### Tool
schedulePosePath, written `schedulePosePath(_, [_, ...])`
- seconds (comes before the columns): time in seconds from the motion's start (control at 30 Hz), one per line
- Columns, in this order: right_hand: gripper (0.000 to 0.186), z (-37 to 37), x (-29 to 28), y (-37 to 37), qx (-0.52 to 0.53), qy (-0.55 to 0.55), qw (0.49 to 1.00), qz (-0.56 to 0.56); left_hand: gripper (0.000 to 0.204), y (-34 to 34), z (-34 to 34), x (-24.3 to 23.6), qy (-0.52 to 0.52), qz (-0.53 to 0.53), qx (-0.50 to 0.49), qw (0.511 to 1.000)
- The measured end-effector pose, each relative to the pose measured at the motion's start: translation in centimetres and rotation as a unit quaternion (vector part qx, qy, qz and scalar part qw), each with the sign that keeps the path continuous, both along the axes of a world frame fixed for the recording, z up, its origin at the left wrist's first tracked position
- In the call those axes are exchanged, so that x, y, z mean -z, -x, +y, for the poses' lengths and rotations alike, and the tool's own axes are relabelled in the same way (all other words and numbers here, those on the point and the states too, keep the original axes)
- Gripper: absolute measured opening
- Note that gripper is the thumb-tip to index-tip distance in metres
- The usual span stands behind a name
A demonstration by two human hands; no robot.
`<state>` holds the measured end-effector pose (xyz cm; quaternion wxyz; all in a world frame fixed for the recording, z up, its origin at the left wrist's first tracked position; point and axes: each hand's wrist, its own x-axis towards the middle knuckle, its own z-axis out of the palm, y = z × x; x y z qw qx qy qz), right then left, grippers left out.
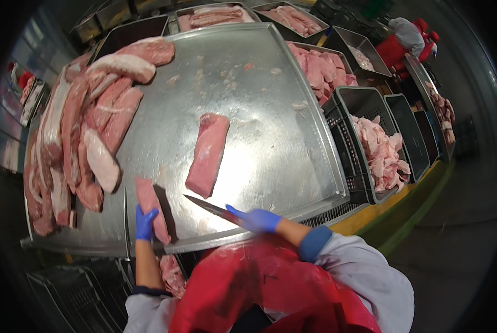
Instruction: The person trims fat and connective tissue from large cuts of raw meat using a knife. They repeatedly cut along the edges of the meat, remove the trimmed pieces, and place them into a nearby bin. The person handles multiple cuts of meat sequentially on a stainless steel table.
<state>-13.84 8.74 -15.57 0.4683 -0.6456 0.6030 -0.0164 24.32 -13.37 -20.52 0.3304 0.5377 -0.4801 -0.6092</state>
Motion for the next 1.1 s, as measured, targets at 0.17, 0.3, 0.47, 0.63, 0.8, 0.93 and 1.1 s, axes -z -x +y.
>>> schedulePosePath(0.17, [0.077, 9.7, -3.3, 8.3, 0.216, 0.160, 0.959, -0.091, 0.076, 8.0, 4.8, -2.6, -0.159, 0.249, 0.052, 0.954])
schedulePosePath(0.3, [0.083, 14.3, -4.4, 14.1, 0.414, 0.065, 0.900, -0.118, 0.081, 22.7, 4.3, -8.0, -0.167, 0.295, 0.140, 0.930])
schedulePosePath(0.47, [0.087, 16.1, -3.8, 21.4, 0.466, 0.044, 0.879, -0.096, 0.102, 43.2, -2.3, -15.7, 0.113, 0.108, 0.290, 0.944])
schedulePosePath(0.63, [0.087, 16.9, -1.9, 26.9, 0.453, 0.069, 0.886, -0.069, 0.090, 66.3, -6.5, -23.3, 0.342, 0.168, 0.311, 0.871])
schedulePosePath(0.8, [0.082, 17.9, -2.3, 29.4, 0.518, 0.013, 0.846, -0.127, 0.086, 83.1, -6.7, -26.5, 0.480, 0.065, 0.317, 0.815])
schedulePosePath(0.93, [0.072, 19.4, -0.6, 29.6, 0.564, -0.003, 0.803, -0.195, 0.044, 91.8, -3.9, -28.0, 0.514, 0.058, 0.287, 0.806])
schedulePosePath(1.1, [0.065, 18.9, -0.6, 30.3, 0.596, -0.079, 0.763, -0.239, 0.115, 100.4, -6.2, -19.2, 0.442, -0.103, 0.286, 0.844])
